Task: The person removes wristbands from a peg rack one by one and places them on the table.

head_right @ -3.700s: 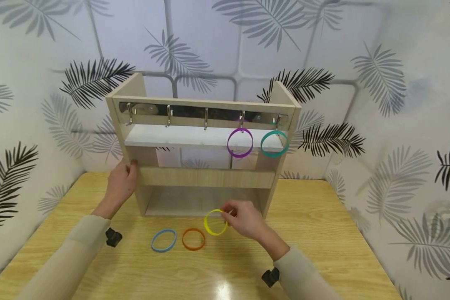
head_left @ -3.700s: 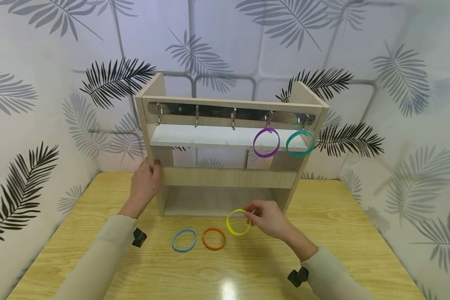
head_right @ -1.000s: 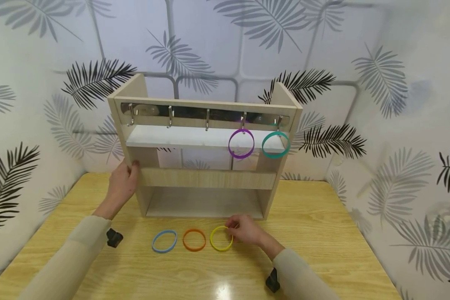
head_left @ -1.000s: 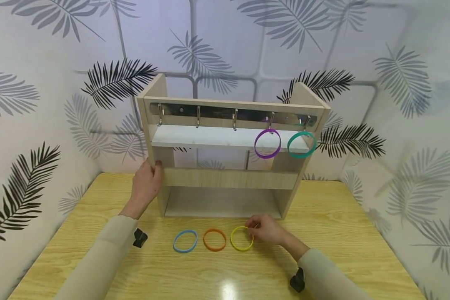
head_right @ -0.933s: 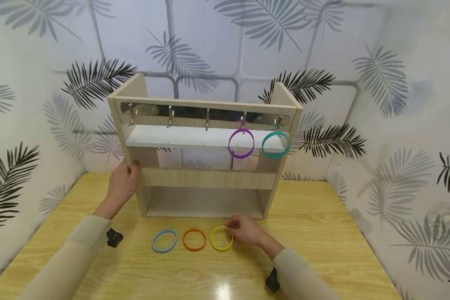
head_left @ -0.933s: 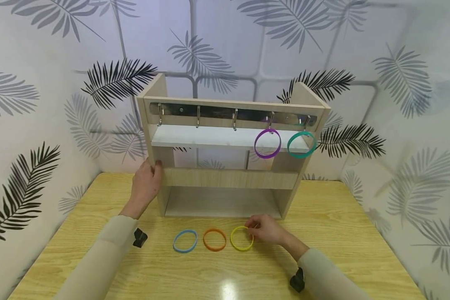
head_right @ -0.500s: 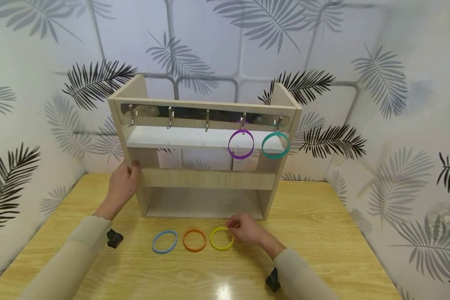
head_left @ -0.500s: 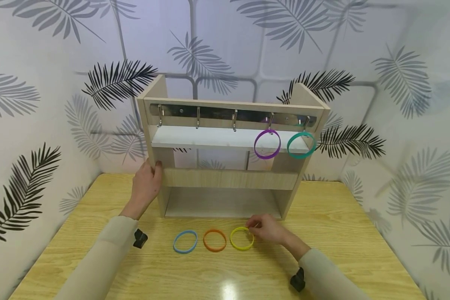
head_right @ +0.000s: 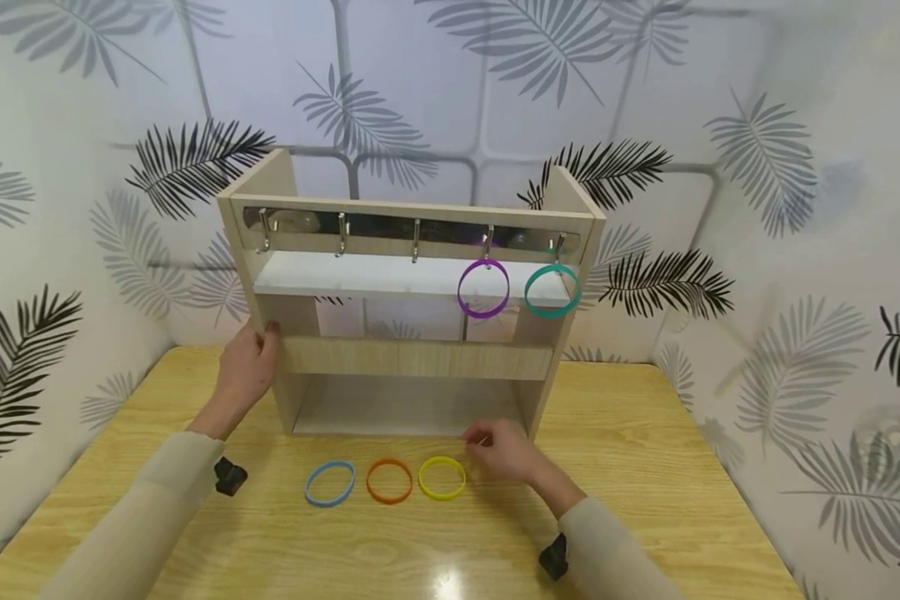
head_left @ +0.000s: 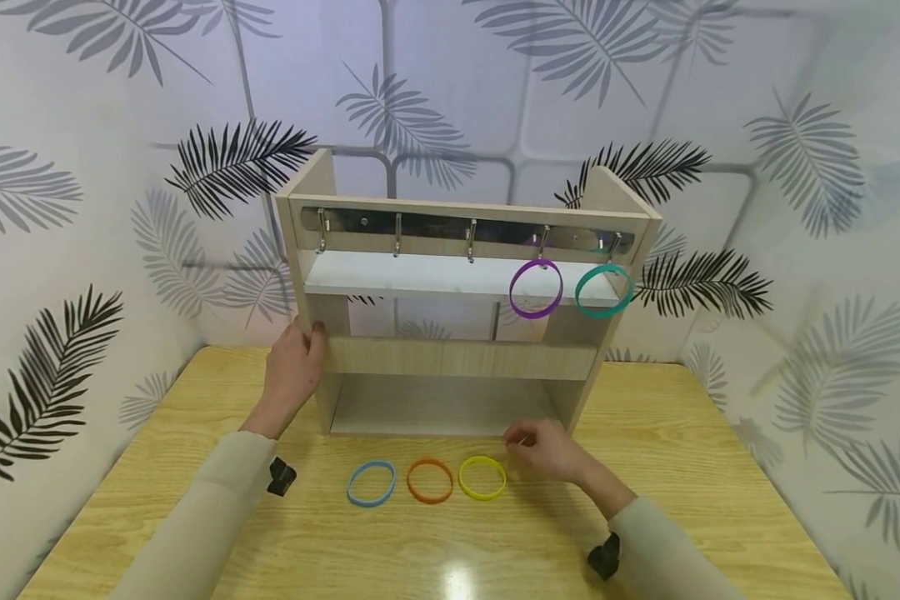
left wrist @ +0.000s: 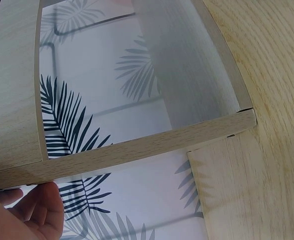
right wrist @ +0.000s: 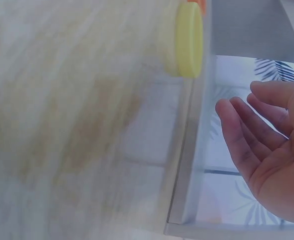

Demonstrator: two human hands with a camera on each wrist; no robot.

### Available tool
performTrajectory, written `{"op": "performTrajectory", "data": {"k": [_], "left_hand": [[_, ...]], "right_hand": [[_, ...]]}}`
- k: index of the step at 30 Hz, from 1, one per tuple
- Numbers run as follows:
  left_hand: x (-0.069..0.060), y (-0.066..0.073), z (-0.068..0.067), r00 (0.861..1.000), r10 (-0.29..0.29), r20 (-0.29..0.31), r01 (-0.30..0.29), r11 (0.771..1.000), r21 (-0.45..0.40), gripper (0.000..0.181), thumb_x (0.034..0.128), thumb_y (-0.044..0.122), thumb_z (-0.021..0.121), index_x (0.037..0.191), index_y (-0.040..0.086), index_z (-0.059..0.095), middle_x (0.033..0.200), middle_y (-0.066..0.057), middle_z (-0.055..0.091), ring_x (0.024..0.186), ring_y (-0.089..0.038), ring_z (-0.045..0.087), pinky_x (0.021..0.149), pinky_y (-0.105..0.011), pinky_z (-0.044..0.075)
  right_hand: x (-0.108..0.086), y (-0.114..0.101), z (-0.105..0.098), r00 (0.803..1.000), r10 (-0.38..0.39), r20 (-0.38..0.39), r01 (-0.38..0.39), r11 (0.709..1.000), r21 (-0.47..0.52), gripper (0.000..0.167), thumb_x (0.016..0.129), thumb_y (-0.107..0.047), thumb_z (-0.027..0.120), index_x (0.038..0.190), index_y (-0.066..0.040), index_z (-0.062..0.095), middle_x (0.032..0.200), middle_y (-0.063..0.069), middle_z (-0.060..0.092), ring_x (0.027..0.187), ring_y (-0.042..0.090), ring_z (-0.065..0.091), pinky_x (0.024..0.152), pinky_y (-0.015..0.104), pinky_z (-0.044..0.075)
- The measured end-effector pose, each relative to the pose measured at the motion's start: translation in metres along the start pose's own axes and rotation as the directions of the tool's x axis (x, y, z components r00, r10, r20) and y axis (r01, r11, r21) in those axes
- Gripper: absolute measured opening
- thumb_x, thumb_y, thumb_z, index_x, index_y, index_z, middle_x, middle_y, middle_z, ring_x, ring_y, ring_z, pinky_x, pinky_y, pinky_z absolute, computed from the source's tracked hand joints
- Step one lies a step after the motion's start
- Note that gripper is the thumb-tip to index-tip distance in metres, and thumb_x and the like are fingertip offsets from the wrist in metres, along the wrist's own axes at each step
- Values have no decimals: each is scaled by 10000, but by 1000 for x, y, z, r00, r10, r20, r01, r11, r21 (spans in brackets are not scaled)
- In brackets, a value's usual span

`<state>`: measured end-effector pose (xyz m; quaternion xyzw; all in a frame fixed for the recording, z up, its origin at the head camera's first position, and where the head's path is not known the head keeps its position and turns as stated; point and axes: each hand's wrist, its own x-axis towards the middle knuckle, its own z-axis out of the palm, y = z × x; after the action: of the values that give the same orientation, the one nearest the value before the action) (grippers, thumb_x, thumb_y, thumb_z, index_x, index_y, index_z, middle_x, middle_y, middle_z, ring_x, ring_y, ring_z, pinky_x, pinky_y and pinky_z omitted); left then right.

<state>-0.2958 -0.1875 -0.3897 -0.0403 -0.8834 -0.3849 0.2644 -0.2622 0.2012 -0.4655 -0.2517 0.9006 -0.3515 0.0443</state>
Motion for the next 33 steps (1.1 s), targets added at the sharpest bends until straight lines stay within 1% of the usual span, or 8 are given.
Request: {"op": "performTrajectory", "data": {"k": [2,7,10,16,22,27,33], "left_hand": [[0,0,0,1000,3,0,-3,1000,-2,515,1009,337,323,1261,-87,472,1014,-269,586,820,-397,589,646,-524,476],[0,0,0,1000,1,-3,-1,1000,-8,505,1007,342,326,1244,-74,489,1019,-261,587,825,-386,578,662,-524,462],[0,1,0,1000,-6,-2,6,1000,-10,498,1006,346,326,1228,-65,497,1014,-255,585,837,-386,575,678,-528,457],[0,2,0,1000,-15,5,15,1000,-9,501,1009,349,320,1225,-67,495,1009,-258,583,870,-403,585,698,-535,460],[1,2,-1,1000,-2,-5,2,1000,-5,491,1008,335,324,1225,-71,496,1006,-263,580,879,-416,585,703,-545,457],[1,2,0,1000,-1,-9,1,1000,-5,496,1006,342,324,1215,-71,502,990,-259,578,873,-415,579,702,-546,451],[0,2,1,1000,4,-29,-4,1000,-2,517,1000,356,309,1188,-83,507,952,-254,575,830,-405,578,671,-539,451]], "right_hand": [[-1,-2,-4,1000,10,-10,-10,1000,9,156,910,-103,611,1020,-8,668,943,38,665,826,163,616,631,248,495],[-4,-6,-14,1000,7,-20,-6,999,53,191,917,-108,606,1048,22,655,955,71,667,821,184,629,602,249,503],[-6,-9,-20,1000,3,-31,-1,998,63,186,918,-117,607,1046,8,658,948,65,667,823,193,630,596,260,507],[-9,-15,-27,999,-4,-48,6,999,46,140,919,-128,610,1027,-64,671,934,26,663,824,168,620,604,261,511],[-11,-20,-31,996,-37,-81,39,999,29,144,918,-136,613,1028,-65,675,932,27,667,813,164,621,613,263,508],[-11,-23,-33,995,-46,-92,50,998,37,143,921,-132,607,1027,-64,674,929,31,666,801,171,623,606,269,509],[-11,-28,-37,993,-65,-98,67,997,26,123,921,-119,608,1012,-68,673,909,24,664,783,154,624,599,267,509]]}}
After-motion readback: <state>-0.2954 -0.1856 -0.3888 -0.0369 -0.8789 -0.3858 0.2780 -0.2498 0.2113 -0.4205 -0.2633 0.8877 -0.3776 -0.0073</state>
